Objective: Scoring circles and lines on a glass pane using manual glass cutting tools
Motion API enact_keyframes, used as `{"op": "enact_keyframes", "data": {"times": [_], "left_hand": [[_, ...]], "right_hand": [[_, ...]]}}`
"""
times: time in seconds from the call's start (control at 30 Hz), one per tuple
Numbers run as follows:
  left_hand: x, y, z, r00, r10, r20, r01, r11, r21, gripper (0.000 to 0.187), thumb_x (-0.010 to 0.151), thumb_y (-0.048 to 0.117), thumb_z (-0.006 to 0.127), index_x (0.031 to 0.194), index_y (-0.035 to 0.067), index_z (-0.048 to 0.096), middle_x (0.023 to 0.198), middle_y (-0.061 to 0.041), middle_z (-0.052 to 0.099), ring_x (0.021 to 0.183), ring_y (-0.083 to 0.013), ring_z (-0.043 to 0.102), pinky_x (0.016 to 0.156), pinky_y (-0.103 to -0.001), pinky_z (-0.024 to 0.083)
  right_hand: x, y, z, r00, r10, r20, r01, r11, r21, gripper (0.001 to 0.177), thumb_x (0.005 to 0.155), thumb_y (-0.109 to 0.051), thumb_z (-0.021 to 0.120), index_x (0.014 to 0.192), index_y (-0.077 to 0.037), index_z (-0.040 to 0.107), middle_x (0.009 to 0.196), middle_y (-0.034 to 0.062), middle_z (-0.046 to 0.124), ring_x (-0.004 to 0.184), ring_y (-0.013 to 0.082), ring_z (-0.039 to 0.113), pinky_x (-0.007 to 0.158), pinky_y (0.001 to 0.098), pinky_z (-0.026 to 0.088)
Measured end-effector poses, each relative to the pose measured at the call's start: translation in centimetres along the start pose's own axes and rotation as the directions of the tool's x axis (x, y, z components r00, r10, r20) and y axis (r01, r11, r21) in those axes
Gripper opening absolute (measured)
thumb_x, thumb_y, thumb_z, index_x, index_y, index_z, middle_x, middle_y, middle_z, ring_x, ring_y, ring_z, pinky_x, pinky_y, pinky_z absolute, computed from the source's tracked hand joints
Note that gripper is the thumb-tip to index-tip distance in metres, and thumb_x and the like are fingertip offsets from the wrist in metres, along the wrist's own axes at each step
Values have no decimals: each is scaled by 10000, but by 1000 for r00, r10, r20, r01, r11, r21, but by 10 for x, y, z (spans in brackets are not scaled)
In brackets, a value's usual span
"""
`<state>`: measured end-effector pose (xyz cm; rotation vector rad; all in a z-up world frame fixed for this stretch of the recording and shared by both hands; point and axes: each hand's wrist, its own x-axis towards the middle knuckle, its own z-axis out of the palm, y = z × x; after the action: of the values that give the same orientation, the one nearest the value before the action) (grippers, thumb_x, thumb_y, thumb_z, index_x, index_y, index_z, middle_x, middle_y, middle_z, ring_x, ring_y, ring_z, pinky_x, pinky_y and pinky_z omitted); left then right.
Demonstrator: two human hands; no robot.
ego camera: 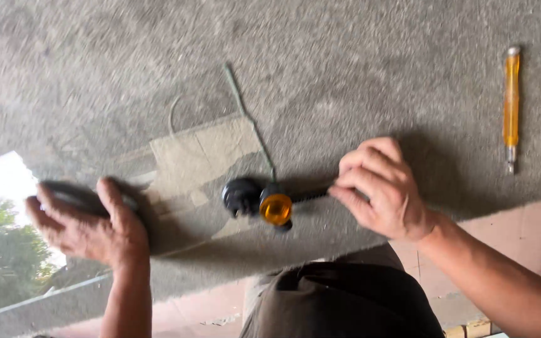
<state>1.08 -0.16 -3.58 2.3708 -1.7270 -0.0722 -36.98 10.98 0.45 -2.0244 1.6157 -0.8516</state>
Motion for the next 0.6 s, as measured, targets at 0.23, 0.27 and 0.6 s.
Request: {"op": "enact_keyframes", "data": {"times": [0.23,0.27,0.6], "left_hand": [[5,-28,-15,988,80,133,-74,996,-54,1133,877,918,371,1668,125,202,1720,-195,161,1572,-345,44,1256,-627,44],[9,-34,-27,959,194,204,-174,978,-111,1097,886,868,402,1658,107,228,1700,-220,165,1557,-402,85,1235,-621,85],[43,-65,-31,965,168,202,-144,981,-128,964,959,801,393,1692,181,310,1696,-174,110,1546,-379,41,1219,-608,-6]], "right_hand": [[-57,-94,46,981,183,-69,-195,952,-235,355,1019,-330,583,802,-51,613,869,92,627,809,294,497,767,431,368],[-65,-109,63,962,252,-108,-270,941,-203,283,957,-263,671,777,-51,628,840,82,633,810,275,483,771,426,357],[-36,-171,113,889,445,-105,-448,894,-7,232,787,-195,876,684,-95,694,720,20,671,740,180,532,723,337,400]]}}
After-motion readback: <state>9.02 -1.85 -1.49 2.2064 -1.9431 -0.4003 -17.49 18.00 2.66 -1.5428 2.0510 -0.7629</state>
